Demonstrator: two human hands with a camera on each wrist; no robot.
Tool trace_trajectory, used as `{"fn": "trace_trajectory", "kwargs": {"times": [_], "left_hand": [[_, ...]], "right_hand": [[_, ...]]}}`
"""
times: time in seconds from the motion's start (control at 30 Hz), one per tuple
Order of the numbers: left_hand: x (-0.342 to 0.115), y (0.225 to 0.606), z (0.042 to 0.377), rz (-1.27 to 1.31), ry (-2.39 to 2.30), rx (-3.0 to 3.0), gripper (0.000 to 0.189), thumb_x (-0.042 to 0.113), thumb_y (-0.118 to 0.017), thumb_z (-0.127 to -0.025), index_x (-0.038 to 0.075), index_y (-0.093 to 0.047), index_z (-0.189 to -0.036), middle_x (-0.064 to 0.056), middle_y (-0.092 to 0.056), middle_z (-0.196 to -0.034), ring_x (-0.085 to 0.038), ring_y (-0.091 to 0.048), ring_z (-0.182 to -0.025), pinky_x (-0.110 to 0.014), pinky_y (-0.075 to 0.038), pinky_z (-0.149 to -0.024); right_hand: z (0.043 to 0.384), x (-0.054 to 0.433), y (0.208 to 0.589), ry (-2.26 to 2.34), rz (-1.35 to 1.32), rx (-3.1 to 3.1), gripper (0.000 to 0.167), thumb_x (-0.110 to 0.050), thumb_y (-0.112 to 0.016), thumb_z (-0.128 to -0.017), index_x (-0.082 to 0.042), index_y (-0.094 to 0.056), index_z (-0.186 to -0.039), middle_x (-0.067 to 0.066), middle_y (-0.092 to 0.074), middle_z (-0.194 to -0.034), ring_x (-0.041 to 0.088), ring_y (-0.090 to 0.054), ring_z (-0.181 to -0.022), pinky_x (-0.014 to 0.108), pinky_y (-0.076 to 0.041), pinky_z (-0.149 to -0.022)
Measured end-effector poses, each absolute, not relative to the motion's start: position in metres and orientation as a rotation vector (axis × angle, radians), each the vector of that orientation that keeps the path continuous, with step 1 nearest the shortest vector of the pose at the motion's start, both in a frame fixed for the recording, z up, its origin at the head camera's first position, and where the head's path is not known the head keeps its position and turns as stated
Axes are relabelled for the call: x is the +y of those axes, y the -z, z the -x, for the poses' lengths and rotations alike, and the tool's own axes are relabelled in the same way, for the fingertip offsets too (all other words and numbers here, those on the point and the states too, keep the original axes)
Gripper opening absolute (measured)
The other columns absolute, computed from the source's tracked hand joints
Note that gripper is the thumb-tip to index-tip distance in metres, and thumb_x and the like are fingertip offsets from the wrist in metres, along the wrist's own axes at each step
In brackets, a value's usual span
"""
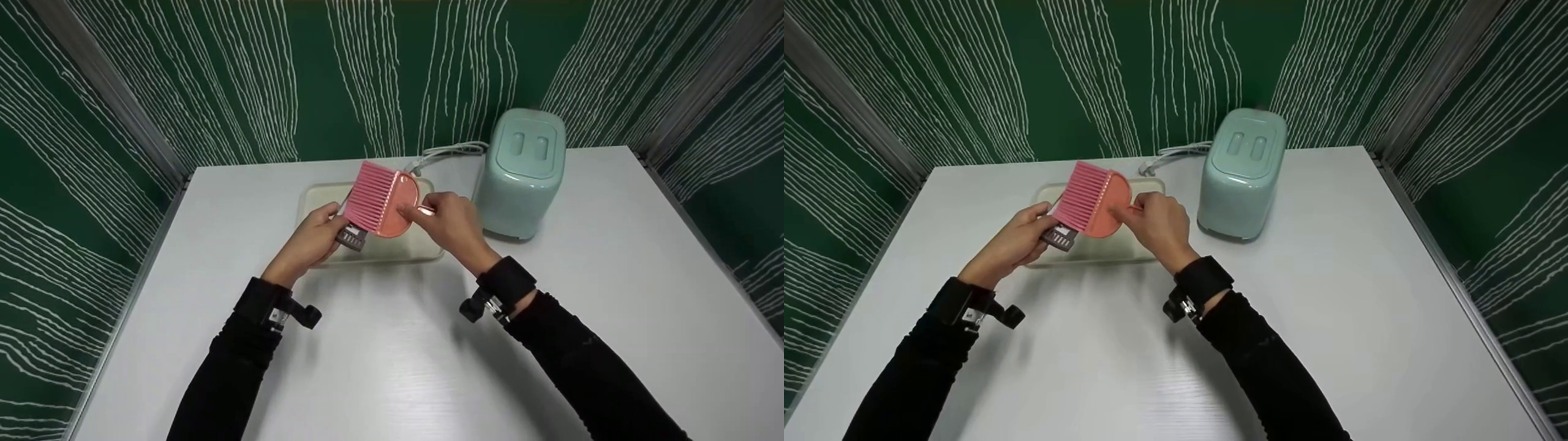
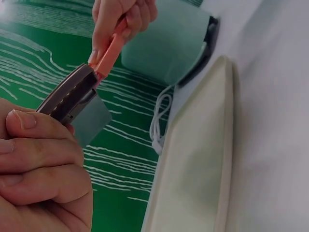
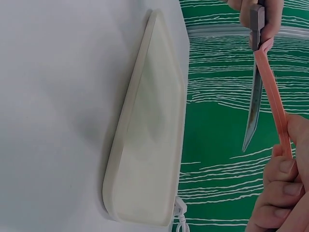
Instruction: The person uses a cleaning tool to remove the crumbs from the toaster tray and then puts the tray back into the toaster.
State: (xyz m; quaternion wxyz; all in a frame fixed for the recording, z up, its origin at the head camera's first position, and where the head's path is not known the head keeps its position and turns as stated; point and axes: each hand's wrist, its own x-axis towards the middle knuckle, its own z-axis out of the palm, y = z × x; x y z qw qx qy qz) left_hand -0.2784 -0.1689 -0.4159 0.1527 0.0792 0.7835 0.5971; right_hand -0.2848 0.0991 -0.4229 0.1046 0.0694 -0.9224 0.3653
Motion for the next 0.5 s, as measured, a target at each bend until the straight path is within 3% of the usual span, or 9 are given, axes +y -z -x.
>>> {"fn": "trace_trajectory", "kwargs": {"times": [0.13, 0.23, 0.37, 0.5], "left_hand": [[-0.1735, 0.4164, 0.2754, -0.234, -1.683, 2.227, 0.022, 0.024, -0.04, -0.116, 0.008, -0.056, -0.117, 0.006, -0.051, -0.062, -0.004, -0.038, -0.042, -0.019, -0.029, -0.039], [-0.1781, 0.4161, 0.2738, -0.263, -1.657, 2.196, 0.026, 0.025, -0.036, -0.117, 0.009, -0.054, -0.127, -0.006, -0.066, -0.072, -0.007, -0.056, -0.042, -0.021, -0.04, -0.04], [-0.1781, 0.4157, 0.2754, -0.302, -1.645, 2.153, 0.033, 0.027, -0.035, -0.118, 0.009, -0.049, -0.142, -0.019, -0.076, -0.103, -0.018, -0.077, -0.06, -0.025, -0.058, -0.052], [-0.1749, 0.418, 0.2786, -0.329, -1.666, 2.111, 0.033, 0.028, -0.039, -0.118, 0.011, -0.048, -0.145, -0.024, -0.077, -0.111, -0.023, -0.081, -0.07, -0.031, -0.065, -0.06]], "right_hand": [[0.285, 0.0954, 0.4271, -1.115, -0.215, -2.723, 0.058, -0.056, -0.077, -0.095, -0.022, -0.047, -0.061, -0.011, -0.034, -0.058, 0.012, -0.036, -0.058, 0.03, -0.024, -0.055], [0.2861, 0.0927, 0.4293, -1.119, -0.227, -2.723, 0.059, -0.057, -0.077, -0.096, -0.022, -0.044, -0.062, -0.012, -0.031, -0.059, 0.012, -0.033, -0.058, 0.03, -0.022, -0.055], [0.2867, 0.0933, 0.4296, -1.083, -0.238, -2.723, 0.059, -0.057, -0.077, -0.096, -0.022, -0.043, -0.062, -0.012, -0.031, -0.059, 0.011, -0.033, -0.059, 0.03, -0.022, -0.054], [0.2855, 0.096, 0.4291, -1.053, -0.235, -2.725, 0.06, -0.058, -0.076, -0.096, -0.023, -0.042, -0.06, -0.011, -0.032, -0.058, 0.011, -0.034, -0.058, 0.03, -0.022, -0.054]]}}
